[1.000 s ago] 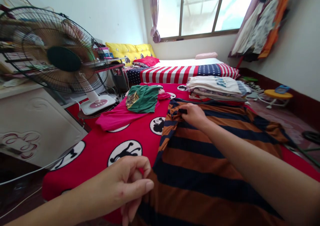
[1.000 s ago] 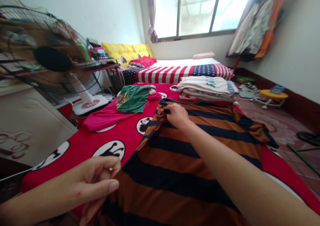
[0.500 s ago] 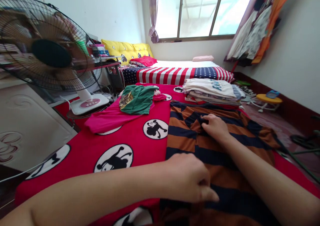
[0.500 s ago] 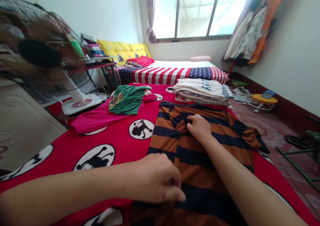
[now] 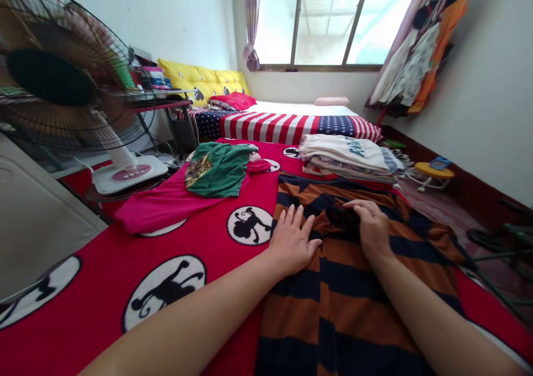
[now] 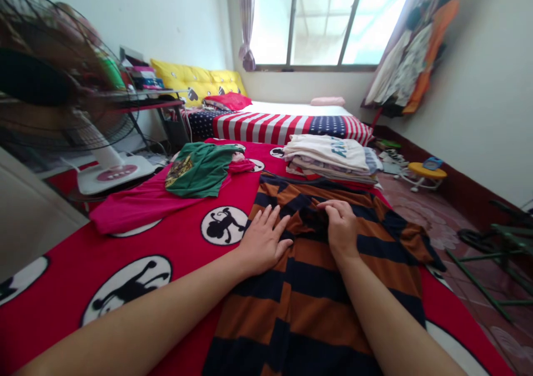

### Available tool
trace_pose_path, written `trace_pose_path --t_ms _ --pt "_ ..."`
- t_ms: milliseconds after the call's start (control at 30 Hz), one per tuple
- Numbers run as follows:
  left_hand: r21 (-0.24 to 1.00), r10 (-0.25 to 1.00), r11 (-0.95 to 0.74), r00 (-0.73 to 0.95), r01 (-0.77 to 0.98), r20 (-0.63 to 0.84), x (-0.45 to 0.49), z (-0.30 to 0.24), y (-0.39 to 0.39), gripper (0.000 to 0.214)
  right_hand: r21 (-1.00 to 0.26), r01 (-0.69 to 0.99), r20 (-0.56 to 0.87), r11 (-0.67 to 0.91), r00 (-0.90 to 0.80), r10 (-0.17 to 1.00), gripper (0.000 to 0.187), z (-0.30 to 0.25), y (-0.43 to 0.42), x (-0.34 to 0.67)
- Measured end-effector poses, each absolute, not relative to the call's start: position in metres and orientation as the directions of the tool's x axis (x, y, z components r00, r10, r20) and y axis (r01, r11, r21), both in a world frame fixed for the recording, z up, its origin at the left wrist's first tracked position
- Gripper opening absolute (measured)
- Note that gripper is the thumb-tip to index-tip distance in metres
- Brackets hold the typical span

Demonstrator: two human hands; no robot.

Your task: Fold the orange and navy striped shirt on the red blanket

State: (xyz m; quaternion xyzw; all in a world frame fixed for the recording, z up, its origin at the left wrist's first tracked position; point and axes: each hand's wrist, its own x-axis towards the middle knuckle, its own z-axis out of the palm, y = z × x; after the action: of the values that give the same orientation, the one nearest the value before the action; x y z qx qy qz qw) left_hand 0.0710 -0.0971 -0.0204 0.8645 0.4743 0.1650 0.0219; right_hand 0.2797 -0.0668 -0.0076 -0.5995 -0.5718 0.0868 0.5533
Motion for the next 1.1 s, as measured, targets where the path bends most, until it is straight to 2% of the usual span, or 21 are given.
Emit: trace_pose_path --t_ms 100,233,300,400,500,567,633,800,1000,1033,1100 --pt "0.194 0.82 -0.557 0.497 0.808 0.282 0.072 -0.019 -0.099 0.063 -0.677 0.701 0.59 0.225 0.332 0.736 0.028 0.013 -0.051 0.277" --pt "0.226 0.818 -0.562 0.495 0.796 0.293 0.072 -0.019 -0.099 0.064 -0.483 0.816 0.623 0.318 0.065 0.779 0.019 0.044 -0.007 0.246" --pt "0.244 0.82 -0.561 0.491 0.791 0.294 0.071 -0.02 -0.1 0.064 -0.416 0.857 0.545 0.305 -0.033 0.838 0.02 0.052 0.02 0.222" --pt "0.267 0.824 -0.558 0.486 0.786 0.291 0.071 -0.019 -0.1 0.065 -0.352 0.917 0.347 0.187 -0.057 0.936 0.032 0.05 0.059 0.19" --pt "0.295 0.829 -0.555 0.486 0.778 0.278 0.07 -0.017 -0.101 0.065 -0.354 0.93 0.184 0.1 -0.036 0.982 0.047 0.042 0.089 0.171" --pt "0.32 0.833 -0.551 0.484 0.77 0.269 0.07 -0.016 -0.102 0.065 -0.365 0.926 0.144 0.091 -0.041 0.989 0.036 0.038 0.102 0.167" --pt "0.349 0.839 -0.543 0.473 0.764 0.27 0.07 -0.016 -0.103 0.066 -0.366 0.926 0.167 0.09 -0.03 0.986 0.02 0.037 0.111 0.167" --pt "0.387 0.871 -0.488 0.409 0.782 0.273 0.072 -0.018 -0.104 0.072 -0.36 0.932 0.287 0.05 0.06 0.956 0.027 0.027 0.122 0.175" --pt "0.33 0.881 -0.467 0.399 0.82 0.255 0.074 -0.02 -0.101 0.072 -0.393 0.917 0.2 0.069 0.012 0.98 0.017 0.014 0.126 0.174" --pt "0.318 0.879 -0.47 0.402 0.823 0.257 0.074 -0.019 -0.101 0.072 -0.41 0.908 0.183 0.087 -0.011 0.983 0.018 0.017 0.123 0.174" --pt "0.297 0.875 -0.475 0.406 0.828 0.265 0.073 -0.019 -0.1 0.07 -0.446 0.885 0.166 0.132 -0.063 0.984 0.034 0.024 0.107 0.177"
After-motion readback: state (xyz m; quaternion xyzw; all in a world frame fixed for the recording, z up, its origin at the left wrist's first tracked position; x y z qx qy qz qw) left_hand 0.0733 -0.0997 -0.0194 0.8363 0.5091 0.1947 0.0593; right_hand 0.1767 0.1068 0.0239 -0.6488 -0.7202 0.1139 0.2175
